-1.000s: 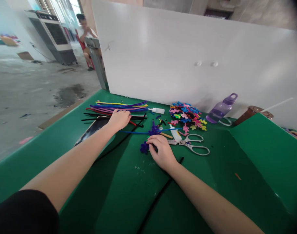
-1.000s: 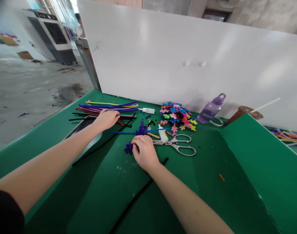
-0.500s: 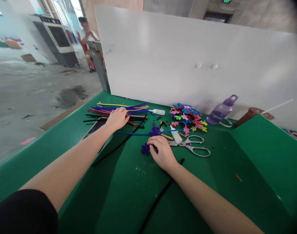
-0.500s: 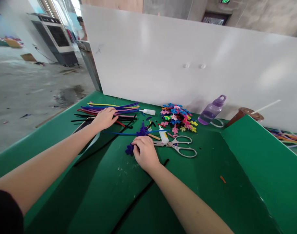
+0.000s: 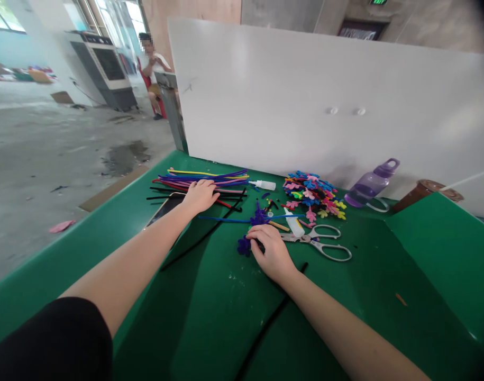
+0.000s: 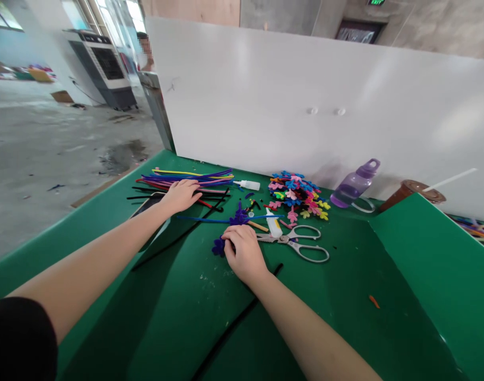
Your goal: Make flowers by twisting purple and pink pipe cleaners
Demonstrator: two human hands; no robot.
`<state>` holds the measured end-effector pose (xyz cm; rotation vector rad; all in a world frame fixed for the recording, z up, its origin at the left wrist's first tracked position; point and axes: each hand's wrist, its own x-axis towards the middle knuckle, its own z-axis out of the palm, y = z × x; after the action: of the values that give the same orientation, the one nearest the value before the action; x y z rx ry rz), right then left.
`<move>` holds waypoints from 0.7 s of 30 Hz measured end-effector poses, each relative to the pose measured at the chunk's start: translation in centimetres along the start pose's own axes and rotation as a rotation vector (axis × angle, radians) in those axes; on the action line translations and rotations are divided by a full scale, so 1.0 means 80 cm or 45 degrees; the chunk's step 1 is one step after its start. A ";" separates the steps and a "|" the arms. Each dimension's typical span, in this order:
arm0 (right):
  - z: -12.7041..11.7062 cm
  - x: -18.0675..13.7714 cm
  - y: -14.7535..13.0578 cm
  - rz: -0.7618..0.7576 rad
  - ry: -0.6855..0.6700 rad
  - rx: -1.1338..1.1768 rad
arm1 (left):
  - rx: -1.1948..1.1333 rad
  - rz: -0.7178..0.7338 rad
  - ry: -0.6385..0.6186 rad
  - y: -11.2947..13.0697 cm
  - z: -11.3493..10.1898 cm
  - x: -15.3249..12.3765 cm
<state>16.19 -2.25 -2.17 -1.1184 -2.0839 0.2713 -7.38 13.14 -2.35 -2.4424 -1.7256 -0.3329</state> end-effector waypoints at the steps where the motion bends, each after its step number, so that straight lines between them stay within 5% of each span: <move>1: 0.000 0.000 0.000 -0.002 0.001 0.000 | -0.004 -0.010 -0.001 -0.001 0.001 0.000; 9: 0.001 -0.002 0.001 -0.028 0.007 -0.020 | -0.066 0.016 0.049 -0.010 -0.010 0.003; 15: -0.003 -0.003 -0.004 -0.044 0.034 -0.036 | -0.123 0.076 0.245 -0.009 -0.045 -0.007; 21: -0.007 -0.004 -0.007 -0.076 0.077 -0.051 | -0.620 0.104 0.809 0.036 -0.104 -0.043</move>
<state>16.29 -2.91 -1.66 -1.0725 -2.0733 0.1660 -6.62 7.11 4.88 -2.2823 -1.3627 -1.4763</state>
